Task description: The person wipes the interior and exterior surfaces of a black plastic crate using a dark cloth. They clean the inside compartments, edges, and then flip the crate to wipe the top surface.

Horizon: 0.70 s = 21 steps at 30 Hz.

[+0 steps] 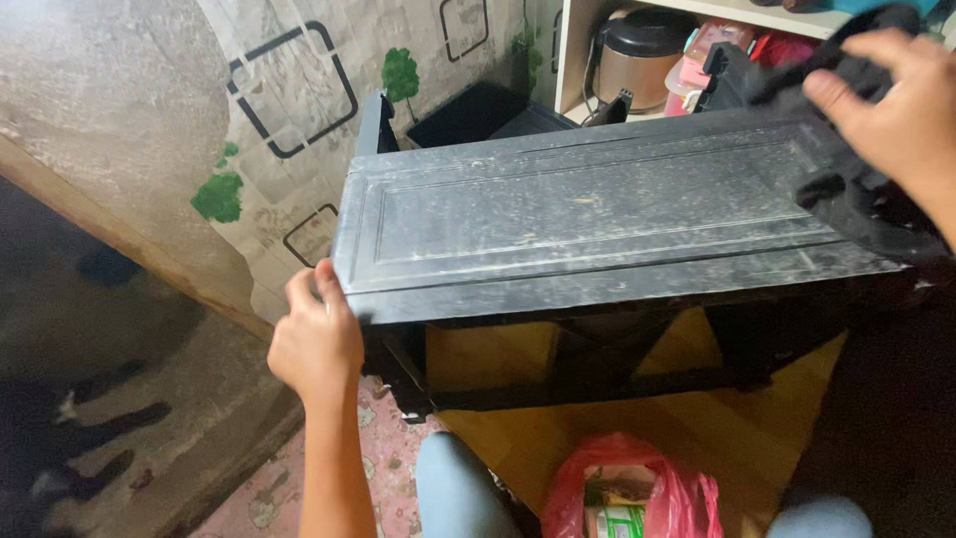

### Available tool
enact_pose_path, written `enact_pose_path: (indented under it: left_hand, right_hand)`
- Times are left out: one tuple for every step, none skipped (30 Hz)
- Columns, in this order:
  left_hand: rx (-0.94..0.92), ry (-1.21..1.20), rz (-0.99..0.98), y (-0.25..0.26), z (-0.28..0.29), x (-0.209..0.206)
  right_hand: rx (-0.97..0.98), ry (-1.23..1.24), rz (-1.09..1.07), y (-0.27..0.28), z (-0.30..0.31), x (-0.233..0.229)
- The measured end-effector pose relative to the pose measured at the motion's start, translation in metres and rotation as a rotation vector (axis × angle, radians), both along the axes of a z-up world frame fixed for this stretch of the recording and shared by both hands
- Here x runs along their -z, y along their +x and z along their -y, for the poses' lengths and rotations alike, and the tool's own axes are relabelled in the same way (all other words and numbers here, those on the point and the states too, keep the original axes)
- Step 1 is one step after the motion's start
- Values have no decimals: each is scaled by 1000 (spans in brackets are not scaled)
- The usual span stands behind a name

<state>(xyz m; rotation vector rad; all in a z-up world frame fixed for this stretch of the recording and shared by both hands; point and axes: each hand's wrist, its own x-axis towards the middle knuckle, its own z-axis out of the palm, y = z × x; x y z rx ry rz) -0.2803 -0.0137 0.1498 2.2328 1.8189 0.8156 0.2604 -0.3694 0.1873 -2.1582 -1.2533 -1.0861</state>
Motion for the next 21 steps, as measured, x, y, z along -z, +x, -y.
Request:
enact_pose_path:
  left_hand:
    - [93,1,241,-6,12,9]
    - [189,6,482,-13,24,18]
    - [284,10,724,-22,34,28]
    - [361,122,756,-26,44,40]
    - [440,233,787,-26,52,54]
    - [516,345,817,-25,56,66]
    - [506,311,766,-26,56,77]
    - [491,279,713,-27,56,87]
    - [476,246,661,-29,55,95]
    - [467,208,687,-27,52,101]
    - [459,170,713,-23,48,106]
    - [455,134,738,-19,42,108]
    - [404,119,745,-15,39,110]
    - [355,101,751,-11,38,113]
    - [307,82,756,-8,36,115]
    - [311,85,765,-7,33,117]
    - [316,87,773,-7,30,118]
    - [324,91,785,-5,26,119]
    - [322,96,777,-4,23,121]
    - [313,103,768,-4,21,122]
    - [305,110,758,-4,20,123]
  right_hand:
    - [-126,40,-19,0,1,-8]
    - [-199,63,-37,1,2,-11]
    - [-272,84,-55,3,5,-12]
    - [-294,82,-71,6,9,-9]
    - [-275,74,-154,7,14,-3]
    - [-257,65,-233,11,18,3]
    - [-197,48,-377,11,23,13]
    - [-205,-5,-469,12,23,23]
    - [-206,-61,-560,11,24,32]
    - [-273,-148,-595,9,20,40]
    - [-342,-235,-630,6,17,44]
    - [-123,-377,-624,1,13,45]
    - [99,-510,-611,-8,7,47]
    - [327,-637,-594,-19,-2,47]
    - [261,-627,-554,-29,-14,43]
    - [200,-617,-519,-42,-23,37]
    - [140,-607,-482,-57,-35,32]
    - [-14,-584,-443,-73,-51,27]
    - [-166,-555,-401,-91,-71,24]
    - [-179,-603,-437,-110,-94,22]
    - [-192,-652,-473,-129,-118,19]
